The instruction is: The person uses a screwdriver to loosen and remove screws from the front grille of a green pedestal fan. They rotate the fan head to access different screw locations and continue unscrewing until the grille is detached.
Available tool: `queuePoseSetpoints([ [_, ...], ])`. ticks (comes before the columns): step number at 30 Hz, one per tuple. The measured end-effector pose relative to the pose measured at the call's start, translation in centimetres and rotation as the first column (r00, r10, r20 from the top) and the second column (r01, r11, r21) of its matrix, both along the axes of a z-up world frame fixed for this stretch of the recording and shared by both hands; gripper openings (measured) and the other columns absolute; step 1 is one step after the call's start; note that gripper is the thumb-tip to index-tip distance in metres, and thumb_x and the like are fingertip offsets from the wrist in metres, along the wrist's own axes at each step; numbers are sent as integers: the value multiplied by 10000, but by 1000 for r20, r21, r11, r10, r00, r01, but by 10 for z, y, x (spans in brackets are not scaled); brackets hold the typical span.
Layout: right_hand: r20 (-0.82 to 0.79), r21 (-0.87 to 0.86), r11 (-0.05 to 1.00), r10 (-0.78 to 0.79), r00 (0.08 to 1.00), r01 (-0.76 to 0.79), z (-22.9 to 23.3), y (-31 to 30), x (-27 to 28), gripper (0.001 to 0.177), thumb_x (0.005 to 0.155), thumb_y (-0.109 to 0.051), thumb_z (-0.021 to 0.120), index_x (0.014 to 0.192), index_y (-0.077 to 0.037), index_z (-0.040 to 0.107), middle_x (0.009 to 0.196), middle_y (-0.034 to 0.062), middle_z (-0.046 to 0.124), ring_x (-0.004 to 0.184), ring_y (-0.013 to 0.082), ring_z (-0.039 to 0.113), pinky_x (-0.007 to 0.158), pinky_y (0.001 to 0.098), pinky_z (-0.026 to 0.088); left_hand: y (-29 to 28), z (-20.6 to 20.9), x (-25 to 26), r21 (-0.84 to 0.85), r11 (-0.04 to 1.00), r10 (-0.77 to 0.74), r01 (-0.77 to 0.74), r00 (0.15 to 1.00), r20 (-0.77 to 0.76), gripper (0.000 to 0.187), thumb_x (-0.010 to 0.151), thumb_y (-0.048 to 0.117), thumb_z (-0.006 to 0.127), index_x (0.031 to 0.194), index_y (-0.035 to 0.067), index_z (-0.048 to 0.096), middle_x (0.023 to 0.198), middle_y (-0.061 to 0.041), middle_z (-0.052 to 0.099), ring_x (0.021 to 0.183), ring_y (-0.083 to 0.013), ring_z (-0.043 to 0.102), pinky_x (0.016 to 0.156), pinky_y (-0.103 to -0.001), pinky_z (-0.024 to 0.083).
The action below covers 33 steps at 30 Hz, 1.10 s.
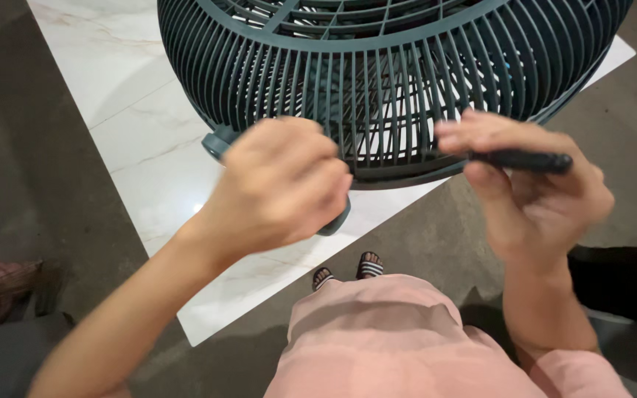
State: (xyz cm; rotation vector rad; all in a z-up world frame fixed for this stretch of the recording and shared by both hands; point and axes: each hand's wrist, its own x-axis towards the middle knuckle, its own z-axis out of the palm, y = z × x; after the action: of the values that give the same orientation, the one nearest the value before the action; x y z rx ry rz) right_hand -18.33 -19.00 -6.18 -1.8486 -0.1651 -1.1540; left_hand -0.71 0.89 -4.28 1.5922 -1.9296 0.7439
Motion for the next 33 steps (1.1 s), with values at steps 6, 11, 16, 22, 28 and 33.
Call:
queuePoseSetpoints([
  [6, -245, -289, 951, 35, 969, -108, -12, 28, -9, 274, 810, -19, 815, 1038, 10, 668, 946, 144, 721, 918, 281, 748, 791, 347, 608, 18, -10, -45, -180, 977, -181, 113, 887, -425, 354, 855, 86, 838, 1093, -38, 607, 954, -133, 621, 801, -295, 630, 683, -389, 521],
  [11, -222, -371, 908, 115, 968, -193, -29, 47, 10, 311, 752, -6, 818, 1025, -8, 668, 925, 118, 712, 783, 256, 708, 685, 348, 566, 32, -38, -71, -149, 988, -72, -29, 775, -628, 240, 968, 23, 795, 1124, -14, 617, 882, -92, 628, 732, -244, 609, 640, -352, 487],
  [16, -297, -359, 889, 180, 938, -284, -37, 60, 23, 255, 793, 8, 796, 1022, -6, 685, 917, 106, 714, 779, 236, 710, 661, 322, 556, 53, -64, -84, -216, 952, -83, -216, 497, -864, 175, 979, 9, 727, 1116, -8, 618, 927, -99, 674, 743, -183, 663, 671, -271, 539],
  [22, -382, -324, 886, 198, 903, -331, -43, 85, 44, 195, 818, -2, 796, 992, -19, 708, 879, 82, 710, 755, 207, 699, 648, 309, 543, 85, -82, -80, -203, 909, -70, -364, 348, -935, 172, 951, -16, 709, 1103, -2, 631, 985, -111, 691, 828, -155, 658, 748, -273, 543],
  [28, -396, -282, 930, 111, 912, -235, -69, 150, 61, 164, 848, 18, 755, 995, -14, 691, 918, 82, 715, 778, 204, 705, 673, 296, 559, 150, -96, -48, -230, 952, -176, -200, 256, -951, 227, 984, -43, 678, 1203, -30, 618, 1162, -173, 743, 1034, -194, 745, 920, -304, 607],
  [33, -447, -119, 983, 72, 891, -140, -92, 242, 88, 154, 869, 28, 725, 1019, -4, 703, 936, 96, 722, 806, 195, 707, 702, 284, 563, 234, -108, -3, -218, 961, -210, -167, 66, -975, 198, 986, -51, 680, 1176, -41, 628, 1134, -170, 755, 1042, -198, 753, 901, -315, 637],
])
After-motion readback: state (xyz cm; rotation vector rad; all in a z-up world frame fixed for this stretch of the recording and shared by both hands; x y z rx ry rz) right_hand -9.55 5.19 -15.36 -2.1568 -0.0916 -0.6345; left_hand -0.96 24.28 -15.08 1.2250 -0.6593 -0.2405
